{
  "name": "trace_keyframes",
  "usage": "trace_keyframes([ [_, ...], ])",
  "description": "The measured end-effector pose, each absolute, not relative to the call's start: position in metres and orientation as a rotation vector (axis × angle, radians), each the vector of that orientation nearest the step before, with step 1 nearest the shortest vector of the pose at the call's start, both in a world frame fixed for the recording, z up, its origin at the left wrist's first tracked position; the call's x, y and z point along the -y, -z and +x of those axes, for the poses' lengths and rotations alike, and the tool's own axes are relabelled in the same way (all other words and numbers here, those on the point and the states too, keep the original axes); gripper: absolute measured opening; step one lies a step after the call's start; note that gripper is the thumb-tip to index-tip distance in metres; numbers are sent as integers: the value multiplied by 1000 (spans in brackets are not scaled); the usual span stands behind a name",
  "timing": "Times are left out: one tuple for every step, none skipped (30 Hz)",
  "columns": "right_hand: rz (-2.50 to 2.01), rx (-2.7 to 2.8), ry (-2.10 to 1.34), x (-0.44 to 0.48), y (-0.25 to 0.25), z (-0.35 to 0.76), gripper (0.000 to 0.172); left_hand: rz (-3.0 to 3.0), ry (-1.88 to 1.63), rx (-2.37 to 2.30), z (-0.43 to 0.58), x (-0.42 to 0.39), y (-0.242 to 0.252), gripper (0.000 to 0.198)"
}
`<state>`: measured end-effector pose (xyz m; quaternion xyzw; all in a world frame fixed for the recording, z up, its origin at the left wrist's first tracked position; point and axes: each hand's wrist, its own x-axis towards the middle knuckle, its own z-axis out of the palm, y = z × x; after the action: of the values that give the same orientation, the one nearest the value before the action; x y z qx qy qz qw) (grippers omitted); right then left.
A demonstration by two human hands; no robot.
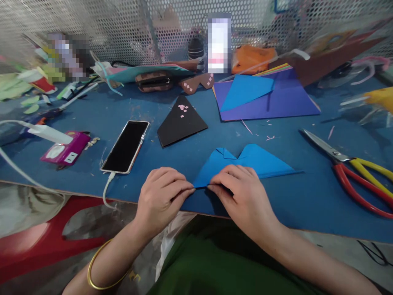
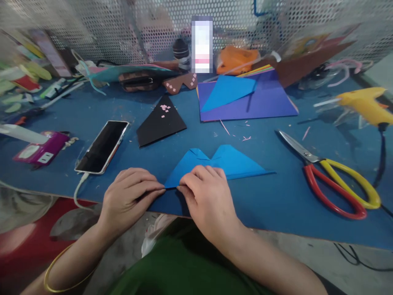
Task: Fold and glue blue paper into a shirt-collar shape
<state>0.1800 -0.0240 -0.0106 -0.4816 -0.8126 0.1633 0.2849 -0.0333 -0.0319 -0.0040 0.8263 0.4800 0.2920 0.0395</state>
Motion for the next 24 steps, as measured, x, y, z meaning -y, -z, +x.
trace_keyframes([
  [-1309,2163,-474,23,11,177,18,2509,-886,-1485,-33,31,4,15],
  [-1326,2157,-498,22,11,176,18,2484,-877,-1499,-32,31,4,16],
  [-1339,2151,-508,22,12,175,17,2465,-873,-1510,-31,31,4,17],
  [-1350,2145,-510,21,11,174,17,2448,-869,-1522,-29,30,3,17],
  [-1361,2139,-507,21,11,174,16,2436,-866,-1530,-28,30,3,17],
  [-1370,2136,-507,21,10,173,16,2423,-860,-1536,-27,29,3,16],
  [-1380,2136,-510,21,9,173,16,2406,-856,-1545,-27,29,2,15],
  [-1389,2140,-519,20,9,172,17,2384,-848,-1561,-26,29,2,15],
  [-1398,2145,-530,19,8,171,17,2359,-830,-1580,-25,28,1,16],
  [-1407,2150,-539,19,7,170,18,2334,-808,-1600,-25,28,1,17],
  [-1415,2153,-546,18,7,170,18,2315,-784,-1617,-24,28,1,18],
  [-1425,2152,-548,18,6,169,17,2301,-758,-1635,-24,27,0,19],
  [-1436,2149,-545,17,6,168,17,2291,-735,-1649,-24,27,0,19],
  [-1445,2147,-541,17,7,167,16,2283,-716,-1658,-24,26,0,19],
  [-1449,2149,-537,17,7,167,15,2277,-702,-1666,-24,25,-1,19],
  [-1446,2157,-531,17,8,166,15,2276,-694,-1674,-24,25,0,19],
  [-1438,2169,-521,17,9,165,15,2283,-692,-1678,-24,24,0,19],
  [-1427,2187,-512,17,9,165,15,2301,-700,-1681,-24,24,1,19],
  [-1416,2207,-503,17,10,164,16,2336,-722,-1677,-24,25,2,17],
  [-1410,2225,-490,17,10,163,16,2398,-760,-1653,-23,26,3,14],
  [-1407,2240,-474,16,10,163,17,2489,-803,-1598,-22,28,5,13],
  [-1401,2251,-453,16,11,162,16,2587,-846,-1525,-21,31,7,15],
  [-1389,2258,-424,17,11,162,16,2706,-884,-1424,-20,34,10,19],
  [-1371,2264,-380,17,11,162,16,2809,-882,-1329,-19,37,12,22],
])
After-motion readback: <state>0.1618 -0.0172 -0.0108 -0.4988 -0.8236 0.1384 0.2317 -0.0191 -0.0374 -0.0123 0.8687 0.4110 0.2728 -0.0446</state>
